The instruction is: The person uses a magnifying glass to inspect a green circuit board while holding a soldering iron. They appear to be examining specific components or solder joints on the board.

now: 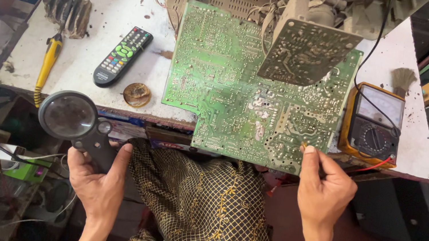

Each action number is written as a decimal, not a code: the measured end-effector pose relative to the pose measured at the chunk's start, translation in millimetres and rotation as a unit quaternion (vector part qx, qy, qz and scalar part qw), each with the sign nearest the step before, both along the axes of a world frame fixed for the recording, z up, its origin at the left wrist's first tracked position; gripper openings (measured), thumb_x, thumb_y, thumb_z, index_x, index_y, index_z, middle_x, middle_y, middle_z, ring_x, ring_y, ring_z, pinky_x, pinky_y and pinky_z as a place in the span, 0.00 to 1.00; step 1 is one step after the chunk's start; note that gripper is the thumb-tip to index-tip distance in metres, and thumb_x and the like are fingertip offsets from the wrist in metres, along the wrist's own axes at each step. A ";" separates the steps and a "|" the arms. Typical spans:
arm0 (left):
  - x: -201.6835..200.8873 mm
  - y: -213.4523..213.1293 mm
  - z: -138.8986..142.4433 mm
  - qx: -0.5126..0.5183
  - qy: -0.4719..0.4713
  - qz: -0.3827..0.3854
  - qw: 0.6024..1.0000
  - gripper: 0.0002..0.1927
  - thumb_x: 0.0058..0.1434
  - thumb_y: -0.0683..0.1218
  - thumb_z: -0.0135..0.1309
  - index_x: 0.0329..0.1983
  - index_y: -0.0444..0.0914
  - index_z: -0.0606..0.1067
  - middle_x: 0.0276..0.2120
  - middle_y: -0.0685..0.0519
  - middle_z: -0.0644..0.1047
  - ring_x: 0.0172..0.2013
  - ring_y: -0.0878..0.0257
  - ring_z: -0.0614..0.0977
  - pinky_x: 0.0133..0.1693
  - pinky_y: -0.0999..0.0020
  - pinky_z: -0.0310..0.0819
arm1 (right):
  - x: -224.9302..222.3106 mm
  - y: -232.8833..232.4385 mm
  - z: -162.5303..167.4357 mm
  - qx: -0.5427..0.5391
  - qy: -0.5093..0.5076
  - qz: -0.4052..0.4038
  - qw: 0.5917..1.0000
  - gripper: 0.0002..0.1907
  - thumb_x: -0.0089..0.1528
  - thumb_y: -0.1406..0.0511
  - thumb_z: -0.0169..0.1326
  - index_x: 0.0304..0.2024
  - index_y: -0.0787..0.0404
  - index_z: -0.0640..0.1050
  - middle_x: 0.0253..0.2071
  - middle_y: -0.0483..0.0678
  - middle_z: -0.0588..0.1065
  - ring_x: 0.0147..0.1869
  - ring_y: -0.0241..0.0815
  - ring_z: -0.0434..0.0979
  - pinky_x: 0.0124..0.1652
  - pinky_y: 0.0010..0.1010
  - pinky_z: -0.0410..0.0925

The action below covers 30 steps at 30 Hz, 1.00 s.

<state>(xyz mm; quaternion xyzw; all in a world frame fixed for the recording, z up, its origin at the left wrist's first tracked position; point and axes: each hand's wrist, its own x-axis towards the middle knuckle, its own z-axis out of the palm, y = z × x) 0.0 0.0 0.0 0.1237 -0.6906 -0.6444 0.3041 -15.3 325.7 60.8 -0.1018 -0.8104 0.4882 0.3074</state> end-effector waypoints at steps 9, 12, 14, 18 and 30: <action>1.2 -0.8 -3.7 -0.002 -0.005 0.001 1.000 0.18 0.62 0.37 0.67 0.46 0.37 0.68 0.39 0.55 0.78 0.38 0.72 0.77 0.41 0.78 0.71 | -2.2 2.2 1.8 0.018 -0.008 -0.006 1.000 0.10 0.70 0.66 0.58 0.45 0.69 0.83 0.25 0.35 0.72 0.30 0.22 0.65 0.29 0.19 0.61; 0.5 -1.0 -2.8 0.010 0.012 -0.011 1.000 0.18 0.62 0.37 0.66 0.47 0.38 0.68 0.39 0.56 0.78 0.39 0.72 0.79 0.42 0.79 0.72 | -1.1 1.1 1.7 0.002 -0.006 -0.015 1.000 0.10 0.70 0.66 0.58 0.44 0.68 0.84 0.25 0.36 0.71 0.29 0.23 0.64 0.28 0.20 0.60; 0.0 -0.2 -2.3 0.007 0.010 -0.008 1.000 0.18 0.62 0.37 0.66 0.48 0.38 0.68 0.40 0.56 0.78 0.39 0.72 0.78 0.42 0.79 0.72 | -1.3 0.0 2.0 0.014 -0.003 -0.018 1.000 0.10 0.70 0.66 0.58 0.44 0.68 0.84 0.25 0.37 0.72 0.29 0.23 0.66 0.28 0.19 0.61; 0.1 1.7 -1.5 0.013 0.011 -0.013 1.000 0.19 0.61 0.37 0.66 0.49 0.38 0.68 0.39 0.57 0.78 0.39 0.72 0.78 0.42 0.78 0.72 | 0.7 -6.9 1.6 0.048 -0.009 -0.028 0.998 0.10 0.69 0.66 0.60 0.45 0.68 0.84 0.23 0.42 0.72 0.29 0.25 0.64 0.28 0.21 0.60; 3.6 1.1 2.5 -0.005 -0.003 -0.014 1.000 0.17 0.61 0.38 0.66 0.47 0.37 0.69 0.39 0.57 0.77 0.38 0.72 0.78 0.41 0.78 0.72 | 5.9 -18.4 4.2 0.108 0.034 -0.009 0.994 0.08 0.63 0.70 0.64 0.45 0.68 0.84 0.33 0.51 0.82 0.32 0.32 0.79 0.33 0.23 0.69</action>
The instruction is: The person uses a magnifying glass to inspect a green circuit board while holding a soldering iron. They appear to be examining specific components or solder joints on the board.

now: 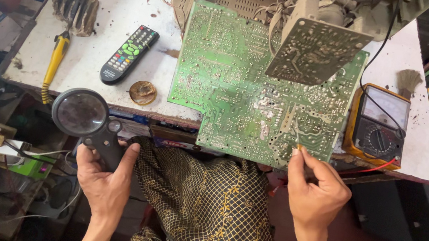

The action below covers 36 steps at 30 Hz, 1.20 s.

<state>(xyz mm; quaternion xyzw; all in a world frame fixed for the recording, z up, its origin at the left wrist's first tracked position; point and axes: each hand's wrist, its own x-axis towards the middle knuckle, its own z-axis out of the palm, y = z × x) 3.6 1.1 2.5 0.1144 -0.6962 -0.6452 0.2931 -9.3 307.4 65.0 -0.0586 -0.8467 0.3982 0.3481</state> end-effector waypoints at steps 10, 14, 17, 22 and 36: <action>3.6 -4.3 -1.7 0.015 -0.012 -0.012 1.000 0.15 0.62 0.38 0.65 0.44 0.38 0.69 0.36 0.58 0.78 0.35 0.73 0.76 0.38 0.78 0.70 | 5.2 2.6 0.6 0.016 0.017 0.028 0.999 0.08 0.64 0.70 0.64 0.46 0.67 0.84 0.35 0.48 0.81 0.34 0.27 0.77 0.33 0.19 0.67; 6.3 -5.3 -5.4 0.015 0.002 -0.021 1.000 0.14 0.63 0.38 0.64 0.43 0.38 0.69 0.36 0.58 0.77 0.35 0.73 0.76 0.39 0.79 0.69 | 8.4 -0.1 1.6 0.004 -0.011 0.015 1.000 0.08 0.63 0.70 0.64 0.45 0.66 0.84 0.32 0.48 0.81 0.29 0.29 0.75 0.29 0.21 0.65; 7.5 -6.3 -8.1 0.028 -0.004 -0.021 0.999 0.14 0.62 0.37 0.64 0.43 0.38 0.69 0.35 0.58 0.78 0.35 0.74 0.77 0.38 0.79 0.70 | 5.0 -2.9 2.4 0.022 0.003 0.026 0.999 0.08 0.63 0.70 0.64 0.45 0.67 0.84 0.33 0.49 0.81 0.31 0.30 0.77 0.32 0.23 0.67; 11.0 -7.6 -11.1 0.043 -0.007 -0.022 0.999 0.14 0.62 0.37 0.64 0.42 0.38 0.69 0.35 0.57 0.78 0.35 0.74 0.77 0.38 0.79 0.72 | 0.8 -12.5 1.3 0.035 0.016 0.054 0.998 0.08 0.63 0.70 0.64 0.44 0.67 0.84 0.33 0.49 0.81 0.32 0.30 0.78 0.32 0.23 0.69; -3.4 -9.6 4.5 0.004 0.032 -0.032 0.999 0.17 0.60 0.41 0.66 0.47 0.36 0.70 0.41 0.57 0.78 0.40 0.71 0.80 0.42 0.75 0.75 | 19.5 -13.5 -5.6 -0.005 -0.031 0.054 0.998 0.07 0.63 0.68 0.63 0.43 0.66 0.84 0.30 0.47 0.81 0.31 0.29 0.77 0.32 0.22 0.68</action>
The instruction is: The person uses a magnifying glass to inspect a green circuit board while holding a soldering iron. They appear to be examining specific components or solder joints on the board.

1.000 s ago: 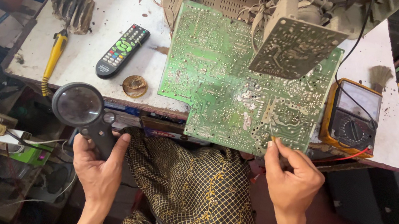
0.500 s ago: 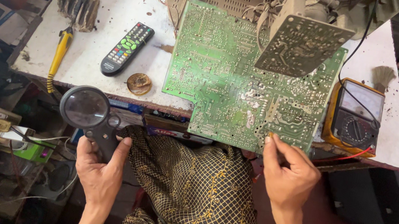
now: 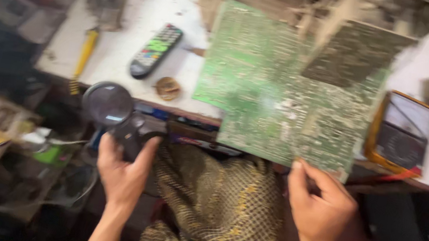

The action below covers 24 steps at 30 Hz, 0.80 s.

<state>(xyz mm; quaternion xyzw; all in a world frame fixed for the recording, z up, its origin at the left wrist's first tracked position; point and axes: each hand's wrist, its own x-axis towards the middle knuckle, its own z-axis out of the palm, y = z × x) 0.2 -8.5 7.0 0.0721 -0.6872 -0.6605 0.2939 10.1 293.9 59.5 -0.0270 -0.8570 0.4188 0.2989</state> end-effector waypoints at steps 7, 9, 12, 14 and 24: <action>-65.0 -12.0 20.9 -0.190 0.070 0.103 0.974 0.27 0.50 0.48 0.75 0.48 0.34 0.76 0.41 0.50 0.80 0.40 0.58 0.81 0.44 0.65 0.76 | 11.7 -37.7 -2.6 0.009 -0.008 0.043 0.999 0.07 0.71 0.68 0.64 0.47 0.67 0.83 0.31 0.48 0.79 0.31 0.29 0.75 0.34 0.20 0.68; -77.4 -12.7 26.0 -0.229 0.035 0.107 0.967 0.28 0.47 0.49 0.74 0.48 0.37 0.76 0.40 0.48 0.80 0.37 0.53 0.81 0.40 0.62 0.76 | 9.6 -51.5 -0.3 0.012 -0.008 0.061 0.998 0.07 0.70 0.68 0.64 0.47 0.66 0.83 0.32 0.47 0.79 0.30 0.29 0.76 0.33 0.20 0.68; -86.4 -10.9 29.3 -0.147 -0.075 0.036 0.986 0.28 0.46 0.50 0.72 0.49 0.39 0.77 0.37 0.51 0.84 0.31 0.54 0.85 0.35 0.62 0.77 | 6.3 -68.5 6.8 0.014 -0.007 0.084 0.996 0.08 0.67 0.67 0.64 0.47 0.65 0.83 0.32 0.48 0.79 0.30 0.30 0.77 0.32 0.21 0.68; -89.0 -10.1 29.5 -0.176 -0.071 0.017 0.982 0.27 0.48 0.51 0.72 0.48 0.40 0.76 0.37 0.50 0.85 0.35 0.55 0.87 0.39 0.62 0.79 | 1.6 -78.8 12.0 0.029 0.002 0.096 0.995 0.08 0.66 0.67 0.64 0.47 0.64 0.83 0.33 0.48 0.80 0.31 0.32 0.78 0.34 0.23 0.69; -57.5 1.7 40.3 -0.067 -0.039 -0.021 0.997 0.25 0.50 0.44 0.70 0.51 0.36 0.76 0.37 0.51 0.84 0.34 0.65 0.86 0.36 0.70 0.80 | -37.8 -140.2 26.3 0.067 0.038 0.174 0.982 0.07 0.62 0.69 0.63 0.41 0.66 0.84 0.32 0.53 0.81 0.30 0.41 0.82 0.30 0.30 0.71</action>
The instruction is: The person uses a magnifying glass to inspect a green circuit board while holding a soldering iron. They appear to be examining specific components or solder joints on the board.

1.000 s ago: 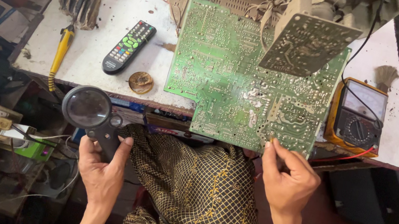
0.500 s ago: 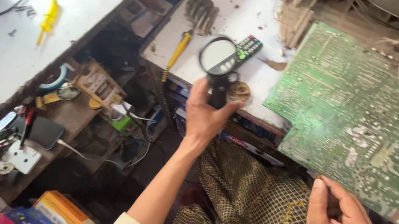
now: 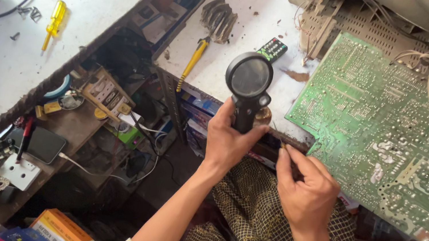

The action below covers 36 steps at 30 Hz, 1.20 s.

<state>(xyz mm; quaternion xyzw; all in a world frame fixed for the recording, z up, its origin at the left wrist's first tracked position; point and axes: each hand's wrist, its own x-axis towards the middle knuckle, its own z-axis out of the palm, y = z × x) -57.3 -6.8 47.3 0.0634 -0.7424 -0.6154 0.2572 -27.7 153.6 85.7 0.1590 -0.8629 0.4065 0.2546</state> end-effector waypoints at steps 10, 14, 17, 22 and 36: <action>36.7 9.2 14.1 0.042 0.067 -0.042 0.996 0.24 0.55 0.40 0.69 0.54 0.34 0.75 0.40 0.51 0.85 0.40 0.69 0.85 0.42 0.73 0.80 | 9.6 1.0 -8.5 -0.077 -0.072 0.015 0.994 0.09 0.67 0.66 0.59 0.43 0.66 0.83 0.28 0.45 0.79 0.28 0.31 0.76 0.28 0.25 0.67; 40.2 9.6 17.1 0.025 0.053 -0.028 0.998 0.25 0.54 0.41 0.70 0.54 0.34 0.75 0.39 0.52 0.85 0.38 0.69 0.85 0.41 0.73 0.80 | 12.9 14.0 -14.8 -0.175 -0.153 0.021 0.972 0.10 0.67 0.64 0.59 0.43 0.67 0.84 0.22 0.40 0.73 0.25 0.25 0.66 0.24 0.21 0.58; 43.0 11.6 18.6 0.008 0.076 -0.024 0.997 0.23 0.54 0.41 0.70 0.52 0.33 0.75 0.40 0.51 0.85 0.40 0.69 0.87 0.43 0.73 0.81 | 17.2 22.7 -18.7 -0.210 -0.145 0.018 0.967 0.10 0.67 0.65 0.59 0.44 0.68 0.84 0.23 0.39 0.72 0.25 0.24 0.65 0.24 0.19 0.58; 51.7 15.2 17.2 0.032 0.058 -0.028 0.997 0.21 0.54 0.42 0.71 0.48 0.32 0.75 0.40 0.51 0.85 0.39 0.69 0.85 0.42 0.72 0.81 | 33.0 55.9 -23.7 -0.266 -0.155 -0.015 0.951 0.09 0.67 0.68 0.59 0.44 0.69 0.83 0.24 0.43 0.75 0.24 0.27 0.71 0.24 0.19 0.64; 70.9 37.0 0.2 0.169 -0.005 -0.064 0.984 0.25 0.53 0.34 0.67 0.53 0.33 0.72 0.43 0.51 0.81 0.41 0.67 0.85 0.44 0.72 0.82 | 22.8 152.7 -32.8 -0.071 0.025 -0.222 0.972 0.09 0.66 0.71 0.62 0.49 0.66 0.83 0.40 0.51 0.81 0.36 0.34 0.79 0.35 0.23 0.70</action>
